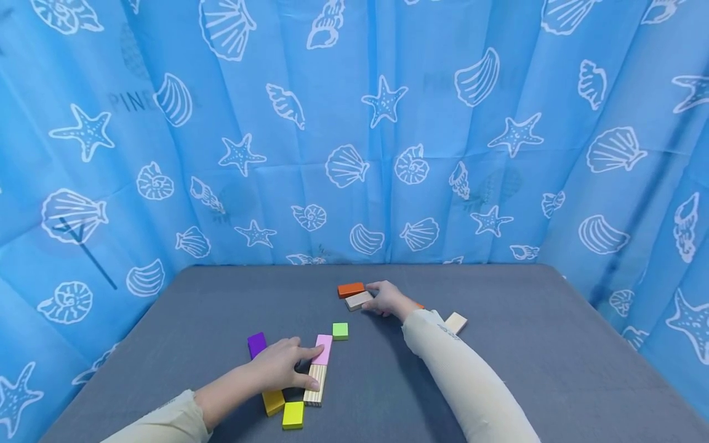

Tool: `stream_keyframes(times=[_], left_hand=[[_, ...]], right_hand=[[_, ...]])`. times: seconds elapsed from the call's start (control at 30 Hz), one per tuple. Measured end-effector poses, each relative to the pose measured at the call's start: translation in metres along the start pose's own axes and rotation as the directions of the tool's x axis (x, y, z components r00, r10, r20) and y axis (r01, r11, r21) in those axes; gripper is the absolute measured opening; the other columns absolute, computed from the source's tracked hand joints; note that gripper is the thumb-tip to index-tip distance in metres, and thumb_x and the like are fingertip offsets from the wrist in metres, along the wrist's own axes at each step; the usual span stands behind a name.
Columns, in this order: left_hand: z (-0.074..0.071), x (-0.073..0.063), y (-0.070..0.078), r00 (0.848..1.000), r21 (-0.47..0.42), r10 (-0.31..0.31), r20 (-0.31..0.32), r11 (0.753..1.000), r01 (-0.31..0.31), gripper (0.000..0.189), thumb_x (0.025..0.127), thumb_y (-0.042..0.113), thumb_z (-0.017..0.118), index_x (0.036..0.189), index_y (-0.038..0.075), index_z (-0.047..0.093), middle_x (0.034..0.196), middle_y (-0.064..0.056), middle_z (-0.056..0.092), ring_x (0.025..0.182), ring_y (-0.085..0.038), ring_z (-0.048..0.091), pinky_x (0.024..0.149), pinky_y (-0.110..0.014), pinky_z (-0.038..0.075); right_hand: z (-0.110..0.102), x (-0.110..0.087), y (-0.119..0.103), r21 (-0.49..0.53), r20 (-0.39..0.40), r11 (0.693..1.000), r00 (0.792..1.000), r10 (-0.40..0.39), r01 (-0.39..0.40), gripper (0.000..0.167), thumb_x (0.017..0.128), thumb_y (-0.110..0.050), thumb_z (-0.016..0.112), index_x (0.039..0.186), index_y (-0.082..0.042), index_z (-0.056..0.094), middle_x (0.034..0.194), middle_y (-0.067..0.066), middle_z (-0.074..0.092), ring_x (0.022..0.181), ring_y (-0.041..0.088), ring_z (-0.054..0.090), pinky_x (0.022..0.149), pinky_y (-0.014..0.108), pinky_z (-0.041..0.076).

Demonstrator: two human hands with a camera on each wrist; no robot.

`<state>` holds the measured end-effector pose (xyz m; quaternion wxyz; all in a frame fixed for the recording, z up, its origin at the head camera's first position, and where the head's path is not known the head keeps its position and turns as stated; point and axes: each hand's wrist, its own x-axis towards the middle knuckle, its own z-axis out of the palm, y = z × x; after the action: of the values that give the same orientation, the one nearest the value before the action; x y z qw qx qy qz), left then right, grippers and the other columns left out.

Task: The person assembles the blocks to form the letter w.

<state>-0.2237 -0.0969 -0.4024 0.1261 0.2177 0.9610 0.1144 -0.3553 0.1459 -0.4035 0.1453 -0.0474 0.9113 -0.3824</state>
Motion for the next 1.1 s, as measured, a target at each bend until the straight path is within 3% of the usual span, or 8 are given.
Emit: stream_keyframes(times=[0.1, 0.23, 0.33, 0.43, 0.63, 0.73, 0.93, 1.1], left_hand=[[0.000, -0.001, 0.001, 1.000, -0.002, -0.002, 0.000, 1.000, 0.002, 0.072, 0.077, 0.061, 0.071, 0.141, 0.032, 0.053, 0.103, -0.007, 0.058, 0.082, -0.016, 0.047, 0.071, -0.034, 0.044], [-0.001, -0.002, 0.002, 1.000, -0.003, 0.004, -0.001, 1.000, -0.004, 0.071, 0.077, 0.060, 0.071, 0.141, 0.032, 0.054, 0.102, -0.007, 0.058, 0.081, -0.016, 0.047, 0.070, -0.033, 0.043], [0.000, -0.002, 0.003, 1.000, -0.002, 0.005, -0.002, 1.000, -0.005, 0.071, 0.077, 0.060, 0.071, 0.140, 0.032, 0.054, 0.104, -0.008, 0.059, 0.083, -0.016, 0.048, 0.072, -0.034, 0.045], [0.001, -0.002, 0.003, 1.000, 0.000, 0.002, -0.002, 1.000, -0.002, 0.071, 0.077, 0.060, 0.071, 0.140, 0.032, 0.054, 0.109, -0.010, 0.059, 0.087, -0.018, 0.049, 0.076, -0.038, 0.047], [0.001, -0.001, 0.002, 1.000, -0.009, -0.012, 0.003, 1.000, 0.012, 0.072, 0.077, 0.061, 0.071, 0.140, 0.032, 0.054, 0.117, -0.013, 0.059, 0.094, -0.022, 0.053, 0.082, -0.043, 0.048], [0.001, -0.001, 0.001, 1.000, -0.009, -0.020, 0.005, 1.000, 0.020, 0.072, 0.077, 0.061, 0.070, 0.141, 0.033, 0.053, 0.124, -0.015, 0.058, 0.102, -0.026, 0.055, 0.087, -0.048, 0.047], [0.002, 0.000, 0.000, 1.000, -0.006, -0.019, 0.005, 1.000, 0.019, 0.073, 0.076, 0.062, 0.070, 0.141, 0.033, 0.052, 0.117, -0.012, 0.059, 0.095, -0.022, 0.054, 0.082, -0.043, 0.048], [0.001, -0.001, 0.001, 1.000, -0.009, -0.023, 0.003, 1.000, 0.023, 0.073, 0.076, 0.062, 0.071, 0.141, 0.033, 0.053, 0.114, -0.011, 0.059, 0.092, -0.020, 0.053, 0.079, -0.041, 0.048]], right_hand=[[-0.001, 0.005, 0.005, -0.008, 0.006, 1.000, 1.000, -0.005, 0.005, 0.055, 0.088, -0.011, 0.073, 0.138, -0.002, 0.052, 0.086, 0.013, 0.061, 0.066, 0.020, 0.059, 0.062, 0.034, 0.051], [-0.003, 0.007, 0.011, -0.020, -0.004, 0.999, 0.999, -0.041, 0.041, 0.037, 0.084, -0.012, 0.077, 0.117, -0.002, 0.064, 0.087, 0.015, 0.059, 0.065, 0.022, 0.060, 0.059, 0.034, 0.051], [-0.003, 0.001, 0.010, 0.007, -0.023, 0.999, 0.999, -0.048, 0.048, 0.026, 0.082, -0.010, 0.078, 0.100, 0.000, 0.061, 0.081, 0.015, 0.059, 0.064, 0.022, 0.059, 0.058, 0.034, 0.050], [-0.004, -0.008, 0.005, 0.068, -0.048, 0.997, 0.998, -0.038, 0.041, 0.024, 0.082, -0.005, 0.077, 0.096, -0.001, 0.058, 0.076, 0.013, 0.060, 0.064, 0.020, 0.060, 0.058, 0.033, 0.051], [-0.010, -0.019, 0.004, 0.272, -0.059, 0.960, 0.997, -0.044, 0.058, 0.028, 0.085, 0.003, 0.071, 0.105, 0.006, 0.053, 0.090, 0.016, 0.063, 0.076, 0.022, 0.068, 0.068, 0.037, 0.056], [-0.012, -0.024, 0.003, 0.357, -0.055, 0.934, 0.998, -0.007, 0.027, 0.032, 0.086, 0.005, 0.069, 0.113, 0.007, 0.054, 0.099, 0.018, 0.063, 0.082, 0.022, 0.068, 0.073, 0.038, 0.055], [-0.016, -0.037, 0.000, 0.463, 0.004, 0.886, 1.000, -0.027, 0.022, 0.044, 0.092, 0.006, 0.059, 0.135, 0.007, 0.050, 0.119, 0.022, 0.057, 0.088, 0.020, 0.064, 0.082, 0.040, 0.052], [-0.015, -0.047, 0.000, 0.501, 0.066, 0.865, 0.996, -0.068, 0.026, 0.043, 0.093, 0.001, 0.057, 0.135, 0.009, 0.048, 0.111, 0.015, 0.060, 0.085, 0.018, 0.061, 0.079, 0.037, 0.051]])
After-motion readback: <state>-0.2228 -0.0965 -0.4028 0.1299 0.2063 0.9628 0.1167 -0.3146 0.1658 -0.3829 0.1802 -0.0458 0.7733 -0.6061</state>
